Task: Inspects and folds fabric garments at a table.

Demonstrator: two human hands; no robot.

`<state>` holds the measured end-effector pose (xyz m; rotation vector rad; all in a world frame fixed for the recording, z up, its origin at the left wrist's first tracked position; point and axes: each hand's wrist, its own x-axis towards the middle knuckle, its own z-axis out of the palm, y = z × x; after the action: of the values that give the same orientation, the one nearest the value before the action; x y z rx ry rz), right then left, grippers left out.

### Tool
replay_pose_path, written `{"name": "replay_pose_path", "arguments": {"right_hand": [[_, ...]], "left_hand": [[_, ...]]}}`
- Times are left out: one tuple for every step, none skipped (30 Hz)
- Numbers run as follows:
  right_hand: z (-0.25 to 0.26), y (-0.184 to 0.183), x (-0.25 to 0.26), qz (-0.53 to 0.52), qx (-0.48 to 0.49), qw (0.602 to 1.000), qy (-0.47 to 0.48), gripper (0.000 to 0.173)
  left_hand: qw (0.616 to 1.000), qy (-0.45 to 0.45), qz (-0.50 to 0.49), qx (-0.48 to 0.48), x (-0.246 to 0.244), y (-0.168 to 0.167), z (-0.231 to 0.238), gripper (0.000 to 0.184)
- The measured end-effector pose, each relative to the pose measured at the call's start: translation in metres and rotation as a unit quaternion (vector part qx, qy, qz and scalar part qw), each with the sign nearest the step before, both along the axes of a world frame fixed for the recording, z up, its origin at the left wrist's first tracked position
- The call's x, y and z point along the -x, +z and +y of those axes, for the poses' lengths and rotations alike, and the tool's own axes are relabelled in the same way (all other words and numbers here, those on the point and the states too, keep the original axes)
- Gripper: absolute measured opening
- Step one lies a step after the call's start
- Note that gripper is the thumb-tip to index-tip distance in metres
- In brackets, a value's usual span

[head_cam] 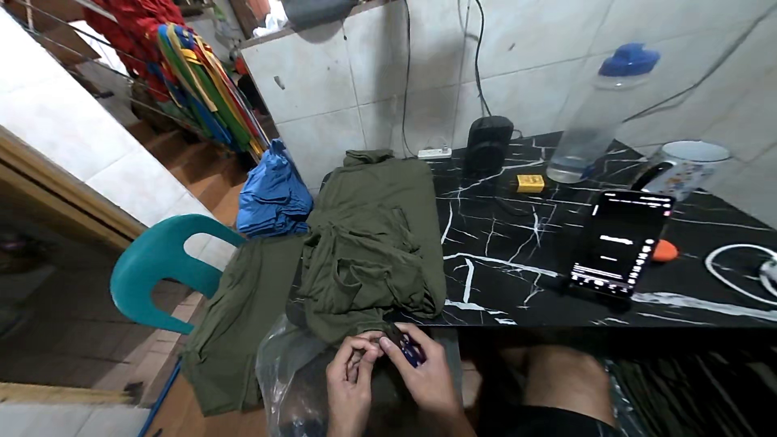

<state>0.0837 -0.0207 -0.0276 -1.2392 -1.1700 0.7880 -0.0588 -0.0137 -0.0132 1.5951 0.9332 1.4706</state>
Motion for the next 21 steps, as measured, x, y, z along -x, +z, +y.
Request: {"name": "replay_pose_path", "arguments": {"right_hand": [[0.002,-0.001,-0.001,0.071,0.006,0.997,0.033,0.022],[0.004,-0.003,-0.004,0.112,0.008,0.992,0.052,0.016],[0.005,-0.004,-0.006,0.141,0.014,0.988,0.064,0.014],[0.005,-0.004,-0.009,0.168,0.035,0.983,0.072,0.012],[0.006,-0.003,-0.011,0.205,0.066,0.973,0.079,0.011],[0.006,-0.001,-0.013,0.243,0.103,0.961,0.086,0.012],[0.005,0.001,-0.015,0.277,0.136,0.946,0.094,0.012],[0.004,0.004,-0.016,0.306,0.158,0.933,0.101,0.011],[0.004,0.005,-0.017,0.326,0.172,0.924,0.106,0.009],[0.004,0.006,-0.018,0.337,0.18,0.918,0.107,0.008],[0.003,0.006,-0.019,0.343,0.185,0.915,0.106,0.008],[0.002,0.006,-0.02,0.348,0.189,0.912,0.104,0.009],[0.002,0.007,-0.021,0.35,0.194,0.91,0.104,0.009],[0.001,0.008,-0.021,0.353,0.197,0.908,0.106,0.009],[0.001,0.01,-0.021,0.355,0.201,0.907,0.11,0.009],[0.0,0.01,-0.021,0.356,0.204,0.905,0.115,0.009],[0.0,0.011,-0.02,0.357,0.206,0.904,0.117,0.009],[-0.001,0.01,-0.02,0.353,0.206,0.905,0.118,0.009],[-0.002,0.01,-0.019,0.347,0.202,0.908,0.118,0.01],[-0.002,0.009,-0.018,0.338,0.199,0.912,0.117,0.01],[-0.002,0.007,-0.018,0.329,0.198,0.916,0.115,0.011]], "left_hand": [[1.0,0.011,0.008,0.003,-0.001,-0.001,-0.002,0.01],[0.999,0.021,0.038,0.002,0.0,-0.002,-0.005,0.009],[0.995,0.014,0.104,-0.002,0.003,-0.004,-0.009,0.008],[0.983,-0.029,0.181,-0.002,0.007,-0.005,-0.013,0.007],[0.961,-0.108,0.256,0.013,0.013,-0.005,-0.016,0.008],[0.929,-0.19,0.314,0.044,0.018,-0.005,-0.017,0.018],[0.902,-0.243,0.349,0.071,0.021,-0.006,-0.018,0.033],[0.893,-0.252,0.363,0.083,0.023,-0.006,-0.018,0.04],[0.907,-0.216,0.352,0.079,0.024,-0.007,-0.018,0.034],[0.93,-0.158,0.324,0.067,0.024,-0.005,-0.017,0.023],[0.952,-0.095,0.288,0.05,0.022,-0.002,-0.016,0.013],[0.967,-0.04,0.251,0.029,0.019,0.0,-0.015,0.009],[0.974,0.004,0.224,0.006,0.015,0.002,-0.012,0.012],[0.976,0.04,0.214,-0.018,0.012,0.003,-0.009,0.018],[0.972,0.065,0.221,-0.042,0.009,0.002,-0.005,0.025],[0.966,0.083,0.236,-0.066,0.006,0.0,-0.002,0.029],[0.96,0.1,0.246,-0.091,0.004,-0.004,0.001,0.028],[0.956,0.113,0.246,-0.115,0.002,-0.009,0.004,0.022],[0.954,0.123,0.238,-0.133,0.0,-0.013,0.006,0.016],[0.954,0.129,0.228,-0.145,-0.001,-0.015,0.006,0.01],[0.954,0.135,0.221,-0.152,-0.002,-0.015,0.004,0.007]]}}
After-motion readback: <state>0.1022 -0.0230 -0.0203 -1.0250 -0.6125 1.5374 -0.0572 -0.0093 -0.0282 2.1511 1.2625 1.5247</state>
